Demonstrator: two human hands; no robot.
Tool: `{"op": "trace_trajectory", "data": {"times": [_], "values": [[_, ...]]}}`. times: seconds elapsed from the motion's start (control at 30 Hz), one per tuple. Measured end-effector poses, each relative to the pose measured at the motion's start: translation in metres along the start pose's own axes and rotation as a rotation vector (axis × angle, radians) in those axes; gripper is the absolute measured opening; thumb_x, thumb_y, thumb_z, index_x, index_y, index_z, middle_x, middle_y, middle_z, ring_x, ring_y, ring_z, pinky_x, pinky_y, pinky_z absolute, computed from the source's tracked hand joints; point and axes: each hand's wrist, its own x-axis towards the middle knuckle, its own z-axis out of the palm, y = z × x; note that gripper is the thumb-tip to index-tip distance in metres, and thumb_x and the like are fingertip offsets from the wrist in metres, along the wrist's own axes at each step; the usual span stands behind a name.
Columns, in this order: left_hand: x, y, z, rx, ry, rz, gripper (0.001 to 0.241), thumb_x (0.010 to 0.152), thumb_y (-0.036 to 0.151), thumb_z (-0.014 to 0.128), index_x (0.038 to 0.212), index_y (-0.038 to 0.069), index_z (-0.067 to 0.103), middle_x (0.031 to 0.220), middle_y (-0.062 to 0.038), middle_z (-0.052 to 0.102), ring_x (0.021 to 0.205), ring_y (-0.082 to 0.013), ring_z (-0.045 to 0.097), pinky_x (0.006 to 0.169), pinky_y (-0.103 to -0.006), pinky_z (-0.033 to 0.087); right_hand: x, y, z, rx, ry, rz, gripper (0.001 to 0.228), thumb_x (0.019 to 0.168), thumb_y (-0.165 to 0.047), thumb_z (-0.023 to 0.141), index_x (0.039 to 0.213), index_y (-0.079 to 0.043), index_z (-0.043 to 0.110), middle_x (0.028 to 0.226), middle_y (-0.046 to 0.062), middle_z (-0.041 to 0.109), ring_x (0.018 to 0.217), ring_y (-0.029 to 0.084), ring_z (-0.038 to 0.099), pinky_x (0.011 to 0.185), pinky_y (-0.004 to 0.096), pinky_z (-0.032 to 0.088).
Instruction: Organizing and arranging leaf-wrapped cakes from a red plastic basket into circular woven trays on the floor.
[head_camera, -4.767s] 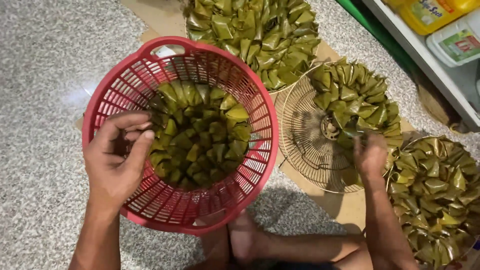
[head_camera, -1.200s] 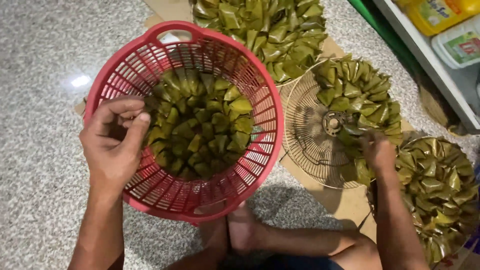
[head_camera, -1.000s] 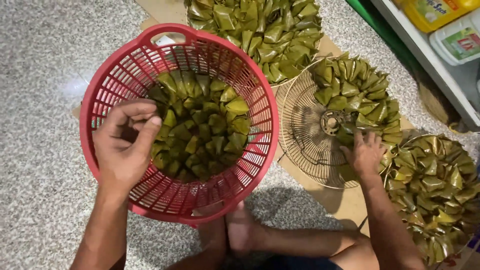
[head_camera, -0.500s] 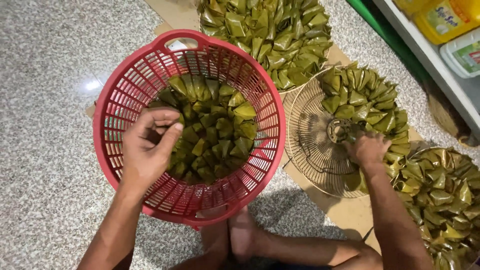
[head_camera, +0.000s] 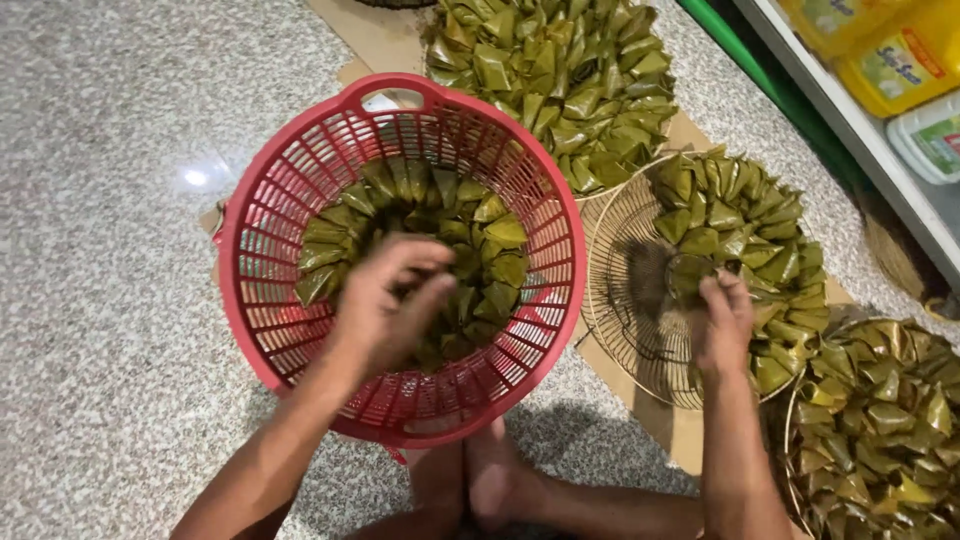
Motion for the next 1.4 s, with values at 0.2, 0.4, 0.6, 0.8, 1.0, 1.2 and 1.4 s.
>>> {"op": "trace_trajectory", "data": {"times": [0.2,0.4,0.6,0.8,1.0,1.2,1.4], "values": [[-0.015,0.050,0.043,-0.236,-0.275,0.299,0.046,0.083,0.008,0.082,0.126,0.003,0.064,0.117,-0.025,0.067,0.109,-0.0510,0.066,0.090,-0.0574,0.056,-0.056,0.035,0.029,0.548,-0.561,0.143,0.041,0.089,-0.031,0.067,0.118,-0.008,0.049,0.111,0.030,0.073,0.088,0.035,0.078,0.077,0.052,0.064],[-0.017,0.058,0.036,-0.016,-0.344,0.302,0.049,0.089,0.030,0.073,0.132,0.011,0.061,0.118,-0.006,0.064,0.108,-0.0230,0.055,0.094,-0.0385,0.048,-0.122,-0.032,0.115,0.608,-0.843,0.294,0.046,0.101,-0.022,0.070,0.137,0.002,0.053,0.120,0.018,0.064,0.104,0.022,0.062,0.090,0.032,0.049],[-0.017,0.011,0.017,-0.030,0.033,0.333,0.052,0.089,0.037,0.080,0.135,0.018,0.066,0.115,-0.008,0.067,0.105,-0.0345,0.064,0.092,-0.0466,0.055,-0.125,-0.057,0.176,0.060,-0.835,-0.013,0.054,0.083,0.006,0.069,0.136,0.003,0.058,0.112,0.022,0.073,0.100,0.029,0.074,0.087,0.041,0.061],[-0.005,-0.013,-0.033,-0.131,0.174,-0.009,0.059,0.088,0.024,0.082,0.139,0.011,0.058,0.101,-0.009,0.072,0.094,-0.0181,0.069,0.085,-0.0361,0.057,-0.139,-0.075,0.255,0.025,-0.928,-0.201,0.085,0.071,0.014,0.081,0.145,-0.002,0.043,0.127,0.015,0.060,0.112,0.025,0.067,0.098,0.037,0.058],[-0.006,0.000,-0.075,-0.148,0.291,-0.203,0.056,0.091,0.034,0.078,0.129,0.001,0.054,0.080,-0.010,0.072,0.072,-0.0161,0.066,0.066,-0.0330,0.054,-0.136,-0.064,0.320,-0.394,-0.875,-1.051,0.052,0.083,-0.018,0.089,0.124,0.000,0.062,0.124,0.019,0.061,0.114,0.041,0.067,0.095,0.046,0.058],[-0.010,-0.033,-0.098,0.153,0.304,-0.287,0.050,0.092,0.046,0.072,0.112,0.001,0.063,0.097,-0.022,0.075,0.085,-0.0374,0.076,0.069,-0.0442,0.057,-0.147,-0.047,0.346,-0.461,-0.992,-0.997,0.061,0.078,-0.017,0.093,0.128,-0.002,0.062,0.130,0.018,0.056,0.112,0.040,0.069,0.094,0.046,0.062],[-0.017,-0.002,-0.125,0.319,-0.090,-0.510,0.049,0.097,0.045,0.061,0.106,-0.003,0.068,0.079,-0.022,0.076,0.077,-0.0423,0.077,0.066,-0.0514,0.056,-0.131,-0.017,0.350,-0.446,-1.218,-0.633,0.046,0.076,-0.015,0.093,0.114,-0.003,0.070,0.105,0.013,0.073,0.105,0.036,0.073,0.089,0.046,0.059]]}}
